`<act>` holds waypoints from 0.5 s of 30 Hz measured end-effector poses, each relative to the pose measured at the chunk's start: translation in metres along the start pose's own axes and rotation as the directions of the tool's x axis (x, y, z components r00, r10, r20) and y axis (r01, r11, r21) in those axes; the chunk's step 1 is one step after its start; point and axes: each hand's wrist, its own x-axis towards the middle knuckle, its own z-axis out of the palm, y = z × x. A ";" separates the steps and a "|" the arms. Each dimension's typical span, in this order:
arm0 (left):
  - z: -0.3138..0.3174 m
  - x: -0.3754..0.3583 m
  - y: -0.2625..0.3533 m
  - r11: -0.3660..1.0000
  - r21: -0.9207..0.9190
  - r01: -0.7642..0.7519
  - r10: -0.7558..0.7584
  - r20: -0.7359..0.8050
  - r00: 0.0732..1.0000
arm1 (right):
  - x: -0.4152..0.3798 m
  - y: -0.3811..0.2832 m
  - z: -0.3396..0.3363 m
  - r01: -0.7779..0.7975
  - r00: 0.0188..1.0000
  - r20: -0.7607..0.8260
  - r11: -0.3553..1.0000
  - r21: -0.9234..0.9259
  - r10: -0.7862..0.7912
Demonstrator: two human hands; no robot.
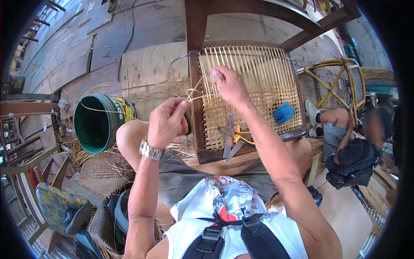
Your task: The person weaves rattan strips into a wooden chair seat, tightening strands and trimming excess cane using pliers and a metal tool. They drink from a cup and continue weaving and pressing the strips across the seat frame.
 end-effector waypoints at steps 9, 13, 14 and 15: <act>-0.015 0.061 -0.030 0.975 0.163 -0.154 0.163 -0.048 0.985 | 0.014 -0.015 -0.003 -0.196 0.916 0.283 0.932 -0.305 0.285; -0.014 0.068 -0.026 0.985 0.117 -0.124 0.126 -0.012 0.992 | 0.000 -0.003 0.011 -0.272 0.947 0.138 0.951 -0.149 0.292; -0.013 0.067 -0.025 0.981 0.158 -0.115 0.122 -0.037 0.992 | -0.002 -0.002 0.012 -0.255 0.958 0.098 0.956 -0.144 0.270; -0.013 0.067 -0.023 0.974 0.199 -0.105 0.120 -0.065 0.991 | -0.003 -0.002 0.013 -0.237 0.967 0.058 0.961 -0.141 0.247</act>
